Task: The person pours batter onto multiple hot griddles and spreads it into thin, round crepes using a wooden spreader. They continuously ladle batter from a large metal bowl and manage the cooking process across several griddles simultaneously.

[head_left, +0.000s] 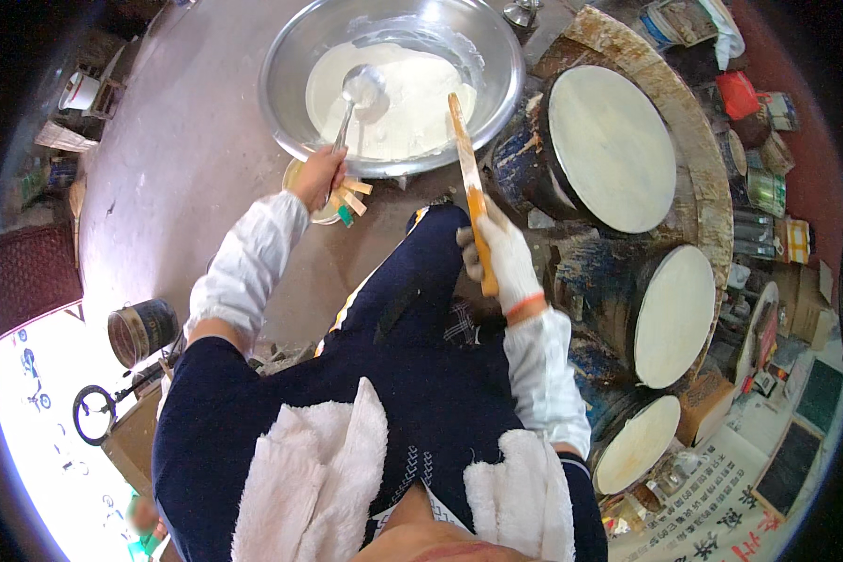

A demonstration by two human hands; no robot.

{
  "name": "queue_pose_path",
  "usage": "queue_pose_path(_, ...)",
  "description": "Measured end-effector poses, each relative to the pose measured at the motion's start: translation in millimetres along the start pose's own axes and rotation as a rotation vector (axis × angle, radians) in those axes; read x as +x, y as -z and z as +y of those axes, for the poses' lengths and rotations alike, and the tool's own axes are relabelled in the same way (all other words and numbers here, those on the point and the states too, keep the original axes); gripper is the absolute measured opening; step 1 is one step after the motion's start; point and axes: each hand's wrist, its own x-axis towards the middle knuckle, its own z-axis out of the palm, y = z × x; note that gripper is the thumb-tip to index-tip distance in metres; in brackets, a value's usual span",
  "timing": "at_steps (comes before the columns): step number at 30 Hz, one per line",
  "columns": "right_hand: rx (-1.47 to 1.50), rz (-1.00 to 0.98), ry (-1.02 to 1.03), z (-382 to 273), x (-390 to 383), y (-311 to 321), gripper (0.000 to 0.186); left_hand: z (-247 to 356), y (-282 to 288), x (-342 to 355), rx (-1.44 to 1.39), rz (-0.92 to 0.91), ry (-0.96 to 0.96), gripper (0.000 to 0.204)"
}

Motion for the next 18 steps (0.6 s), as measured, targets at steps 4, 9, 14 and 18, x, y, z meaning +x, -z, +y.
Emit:
queue_pose_path(4,-0.021,0.052,0.017,-34.9,112.8,-11.1,0.043,23.0,-36.7,113.8,0.174,0.131,-0.057,0.029)
queue_pose_path(9,-0.034,0.093,0.001,-49.3,186.6,-43.1,0.039,-20.0,-22.4,260.3,1.062,0.410,-0.481,0.037)
queue_pose_path(14,-0.340,0.106,0.116,-26.7,235.2,-55.7,0.036,-1.8,-71.6,281.9,0.550,0.034,0.124,0.034)
queue_pose_path(18,-0.519,0.068,0.256,-23.6,182.7,-22.6,0.030,78.7,-73.6,166.4,-0.210,-0.138,0.386,0.027)
